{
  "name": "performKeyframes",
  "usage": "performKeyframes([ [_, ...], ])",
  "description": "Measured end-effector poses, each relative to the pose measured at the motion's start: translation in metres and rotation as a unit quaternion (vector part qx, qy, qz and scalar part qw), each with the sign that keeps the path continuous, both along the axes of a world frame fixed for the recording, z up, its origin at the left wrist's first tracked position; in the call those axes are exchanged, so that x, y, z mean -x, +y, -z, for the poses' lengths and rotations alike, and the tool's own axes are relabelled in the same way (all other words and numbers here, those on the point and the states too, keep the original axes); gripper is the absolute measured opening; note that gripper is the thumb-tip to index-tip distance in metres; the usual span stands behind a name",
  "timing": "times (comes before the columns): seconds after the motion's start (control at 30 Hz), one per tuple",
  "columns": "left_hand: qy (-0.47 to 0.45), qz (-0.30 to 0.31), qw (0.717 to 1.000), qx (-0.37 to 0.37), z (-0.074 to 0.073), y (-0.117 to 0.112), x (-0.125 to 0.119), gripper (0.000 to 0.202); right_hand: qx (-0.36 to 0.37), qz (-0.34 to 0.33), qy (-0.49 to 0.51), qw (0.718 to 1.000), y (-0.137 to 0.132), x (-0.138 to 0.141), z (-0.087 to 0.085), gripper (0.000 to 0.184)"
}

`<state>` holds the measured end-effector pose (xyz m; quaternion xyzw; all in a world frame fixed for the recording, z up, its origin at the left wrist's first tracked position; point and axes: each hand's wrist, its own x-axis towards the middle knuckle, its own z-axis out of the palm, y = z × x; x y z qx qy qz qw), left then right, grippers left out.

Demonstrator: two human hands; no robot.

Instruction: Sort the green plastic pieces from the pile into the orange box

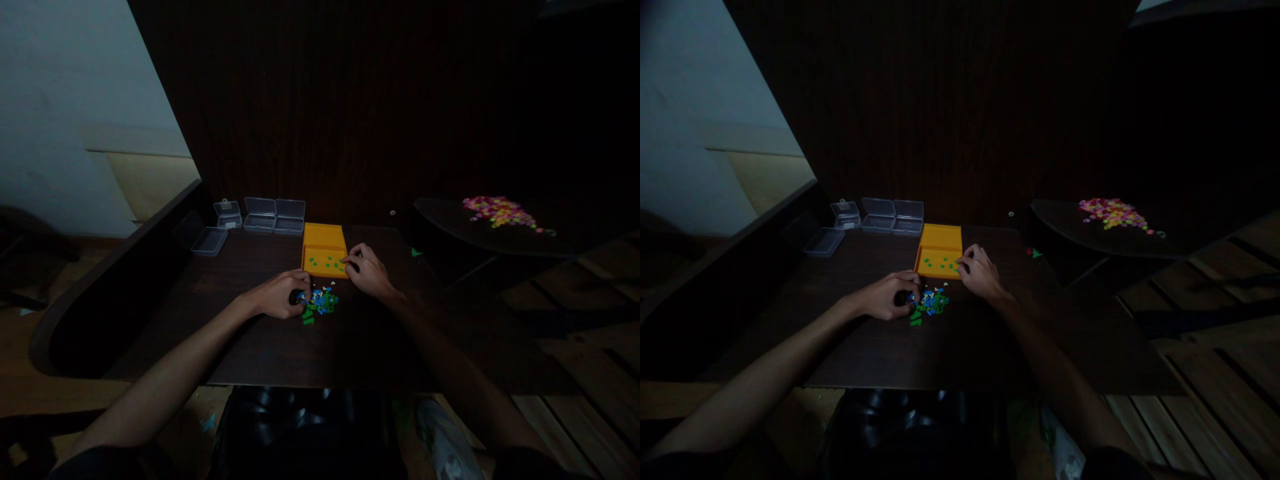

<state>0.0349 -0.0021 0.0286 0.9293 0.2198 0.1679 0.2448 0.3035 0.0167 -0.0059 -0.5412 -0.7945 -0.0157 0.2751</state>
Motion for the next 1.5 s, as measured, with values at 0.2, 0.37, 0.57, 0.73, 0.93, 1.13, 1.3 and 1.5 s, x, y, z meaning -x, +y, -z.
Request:
performKeyframes([
  [0.2,0.000,-0.002,1.000,0.000,-0.001,0.000,0.001,0.012,-0.032,-0.051,0.039,0.997,-0.013,0.004,-0.012,0.018],
  [0.37,0.001,0.000,1.000,0.003,0.001,0.002,0.002,0.013,0.036,-0.209,0.057,0.976,-0.036,0.013,-0.020,0.015],
  [0.57,-0.014,0.000,1.000,0.009,0.002,0.002,0.002,0.011,0.090,-0.266,0.061,0.958,-0.049,0.019,-0.020,0.017],
  [0.73,-0.021,0.001,1.000,0.015,-0.001,0.003,0.003,0.010,0.104,-0.258,0.041,0.959,-0.049,0.018,-0.018,0.019],
  [0.93,-0.006,0.000,1.000,0.019,-0.002,0.005,0.003,0.011,0.110,-0.251,0.022,0.962,-0.048,0.019,-0.014,0.019],
  [1.13,-0.031,-0.032,0.999,0.012,-0.006,0.011,0.010,0.015,0.105,-0.253,0.036,0.961,-0.047,0.018,-0.014,0.020],
  [1.3,-0.020,-0.068,0.997,0.007,-0.004,0.020,0.021,0.020,0.107,-0.236,0.005,0.966,-0.045,0.017,-0.012,0.020],
  [1.5,0.029,-0.068,0.997,0.003,0.002,0.025,0.024,0.031,0.124,-0.222,-0.001,0.967,-0.042,0.015,-0.008,0.022],
])
